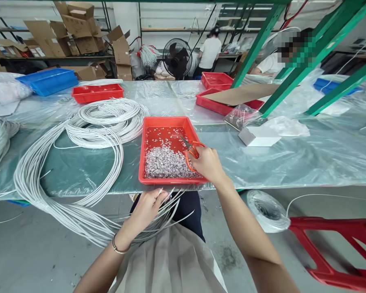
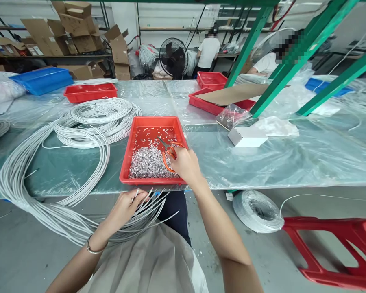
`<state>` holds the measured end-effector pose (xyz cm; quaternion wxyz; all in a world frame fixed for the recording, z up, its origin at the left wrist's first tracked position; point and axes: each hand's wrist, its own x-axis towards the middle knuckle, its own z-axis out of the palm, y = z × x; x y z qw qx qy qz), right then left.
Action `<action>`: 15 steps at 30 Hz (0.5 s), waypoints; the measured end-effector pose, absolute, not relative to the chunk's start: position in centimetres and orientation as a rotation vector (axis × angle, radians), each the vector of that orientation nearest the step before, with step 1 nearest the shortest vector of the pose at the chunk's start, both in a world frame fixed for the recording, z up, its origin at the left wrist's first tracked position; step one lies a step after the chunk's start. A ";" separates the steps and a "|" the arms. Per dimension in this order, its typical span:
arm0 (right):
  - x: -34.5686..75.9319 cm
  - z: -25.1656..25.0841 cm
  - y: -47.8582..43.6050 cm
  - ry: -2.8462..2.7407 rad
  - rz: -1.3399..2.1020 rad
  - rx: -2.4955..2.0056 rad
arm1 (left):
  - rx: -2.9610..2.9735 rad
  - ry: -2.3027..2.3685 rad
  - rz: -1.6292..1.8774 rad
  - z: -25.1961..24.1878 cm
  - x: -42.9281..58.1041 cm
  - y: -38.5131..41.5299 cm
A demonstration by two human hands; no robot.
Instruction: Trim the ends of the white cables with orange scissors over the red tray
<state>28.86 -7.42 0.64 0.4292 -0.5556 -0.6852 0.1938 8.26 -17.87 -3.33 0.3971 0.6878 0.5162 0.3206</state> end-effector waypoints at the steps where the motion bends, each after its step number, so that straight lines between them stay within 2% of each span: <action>1: 29.0 0.4 -7.2 -1.728 0.479 -1.401 | 1.813 1.357 0.771 -3.9 7.9 -17.9; 4: 29.4 -0.1 -7.6 -1.800 0.581 -1.340 | 1.760 1.369 0.679 -5.8 6.8 -18.0; 9: 29.6 0.2 -11.0 -1.848 0.952 -0.984 | 1.413 1.037 0.666 -7.6 5.4 -17.8; 13: 30.2 0.3 -14.9 -1.840 1.224 -0.691 | 1.244 1.020 0.808 -5.7 5.3 -18.2; 15: 30.5 -0.3 -16.6 -1.933 1.338 -0.694 | 1.166 1.015 0.901 -3.9 5.7 -18.6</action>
